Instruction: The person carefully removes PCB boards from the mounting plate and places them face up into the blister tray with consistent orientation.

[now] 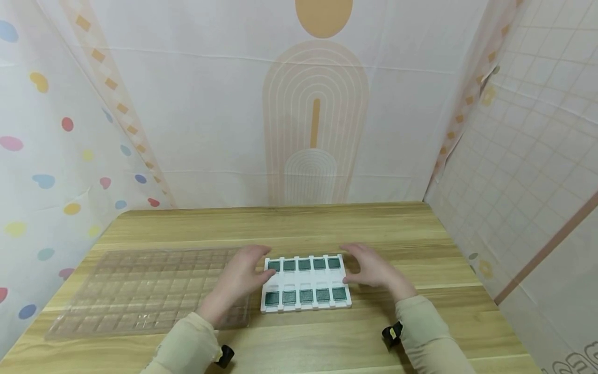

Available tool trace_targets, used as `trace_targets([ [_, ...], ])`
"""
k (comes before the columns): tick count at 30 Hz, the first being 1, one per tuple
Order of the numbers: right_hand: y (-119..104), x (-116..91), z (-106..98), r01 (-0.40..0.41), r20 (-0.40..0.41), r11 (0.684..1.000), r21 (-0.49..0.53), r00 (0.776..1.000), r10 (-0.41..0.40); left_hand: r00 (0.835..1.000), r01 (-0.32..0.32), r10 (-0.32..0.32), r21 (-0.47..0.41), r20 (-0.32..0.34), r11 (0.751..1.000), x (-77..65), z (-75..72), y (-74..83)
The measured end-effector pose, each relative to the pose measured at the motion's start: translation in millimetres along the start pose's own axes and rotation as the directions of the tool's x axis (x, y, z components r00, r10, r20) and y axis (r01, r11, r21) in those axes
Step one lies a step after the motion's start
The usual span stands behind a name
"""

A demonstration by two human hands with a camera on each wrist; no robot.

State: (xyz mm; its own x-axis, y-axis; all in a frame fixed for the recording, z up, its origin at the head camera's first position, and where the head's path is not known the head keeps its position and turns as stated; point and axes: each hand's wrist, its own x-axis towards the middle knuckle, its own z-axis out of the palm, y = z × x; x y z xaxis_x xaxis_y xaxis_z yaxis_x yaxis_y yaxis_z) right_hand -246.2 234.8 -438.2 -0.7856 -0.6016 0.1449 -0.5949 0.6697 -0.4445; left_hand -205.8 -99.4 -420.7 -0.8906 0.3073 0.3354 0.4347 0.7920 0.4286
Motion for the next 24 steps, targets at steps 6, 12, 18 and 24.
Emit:
trace_targets([
  [6, 6.5, 0.2, -3.1, 0.032, 0.054, 0.999, 0.041, 0.998, -0.034, 0.994, -0.110, 0.110, 0.065, 0.015, 0.992, -0.9, 1.5, -5.9],
  [12, 9.9, 2.5, -4.2, -0.006, 0.111, 0.998, 0.069, 0.994, -0.001, 0.989, -0.134, 0.125, 0.114, 0.078, 0.985, -0.5, 3.4, -7.7],
  [18, 10.8, 4.3, -3.2, -0.015, 0.151, 0.998, 0.059, 0.988, 0.006, 0.984, -0.153, 0.138, 0.151, 0.110, 0.977, -0.3, 4.7, -7.9],
  [24, 10.9, 6.6, -2.5, 0.009, 0.169, 0.998, 0.060, 0.985, -0.019, 0.982, -0.159, 0.141, 0.149, 0.123, 0.976, 1.4, 4.0, -6.7],
])
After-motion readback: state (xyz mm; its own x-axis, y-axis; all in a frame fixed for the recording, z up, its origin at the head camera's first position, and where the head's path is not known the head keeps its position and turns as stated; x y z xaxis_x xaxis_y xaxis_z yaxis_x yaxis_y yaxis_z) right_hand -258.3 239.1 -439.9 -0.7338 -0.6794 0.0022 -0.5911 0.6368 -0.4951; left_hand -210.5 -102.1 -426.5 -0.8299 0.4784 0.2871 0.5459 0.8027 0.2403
